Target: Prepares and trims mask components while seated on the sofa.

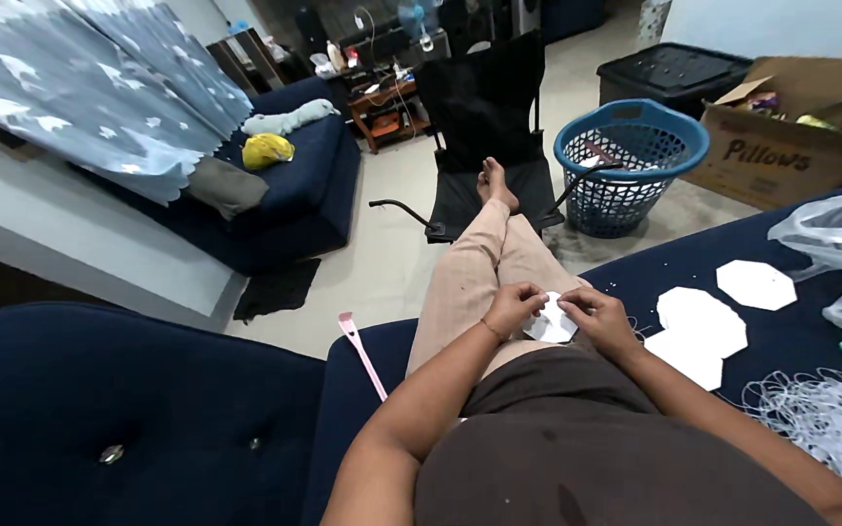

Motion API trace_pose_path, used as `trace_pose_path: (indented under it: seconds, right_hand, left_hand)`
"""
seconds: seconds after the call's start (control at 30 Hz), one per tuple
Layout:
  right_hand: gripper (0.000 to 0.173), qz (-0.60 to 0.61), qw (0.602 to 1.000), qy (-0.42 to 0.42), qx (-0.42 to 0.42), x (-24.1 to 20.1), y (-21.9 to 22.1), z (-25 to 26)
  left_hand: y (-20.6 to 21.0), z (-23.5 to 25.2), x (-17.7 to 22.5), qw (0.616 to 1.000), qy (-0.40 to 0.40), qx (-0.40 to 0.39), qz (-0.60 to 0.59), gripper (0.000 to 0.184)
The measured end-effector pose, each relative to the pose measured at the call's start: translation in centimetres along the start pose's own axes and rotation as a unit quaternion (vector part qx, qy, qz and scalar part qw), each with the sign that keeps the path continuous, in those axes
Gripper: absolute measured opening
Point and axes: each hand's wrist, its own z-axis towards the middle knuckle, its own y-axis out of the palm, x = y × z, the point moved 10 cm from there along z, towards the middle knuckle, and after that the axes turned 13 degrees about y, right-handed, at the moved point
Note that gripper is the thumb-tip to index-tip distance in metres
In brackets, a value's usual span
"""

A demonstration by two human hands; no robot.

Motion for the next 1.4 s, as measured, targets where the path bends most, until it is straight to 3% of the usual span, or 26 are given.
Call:
trace_pose_path:
  seconds: [0.23,0.57,0.7,0.93,1.4]
  right_hand:
    - [0.017,-0.002,1.000,-0.009,0.010,-0.2,-0.2,-0.2]
    - [0.018,-0.004,1.000,-0.009,0.007,-0.2,-0.1,-0.2]
    - [0.019,-0.002,1.000,-0.024,0.009,-0.4,0.0,-0.1]
    - [0.018,0.005,0.997,-0.049,0.056,-1.0,-1.3,-0.2]
    - [0.016,0.049,0.990,-0.094,0.090,-3.6,-3.3,-1.1]
  left_hand:
    - [0.2,-0.4,-0.3,0.997,-0.044,0.015,-0.058,0.015]
    - [0.4,-0.3,-0.5,0.997,-0.041,0.012,-0.063,0.013]
    - [0.4,-0.1,-0.3,0.999,-0.020,0.001,-0.037,0.015]
    - [1.3,-0.2,0.8,0.990,0.004,-0.082,0.112,0.024]
    - [-0.4,0.1,1.4,0.988,0.010,-0.036,0.150,0.046]
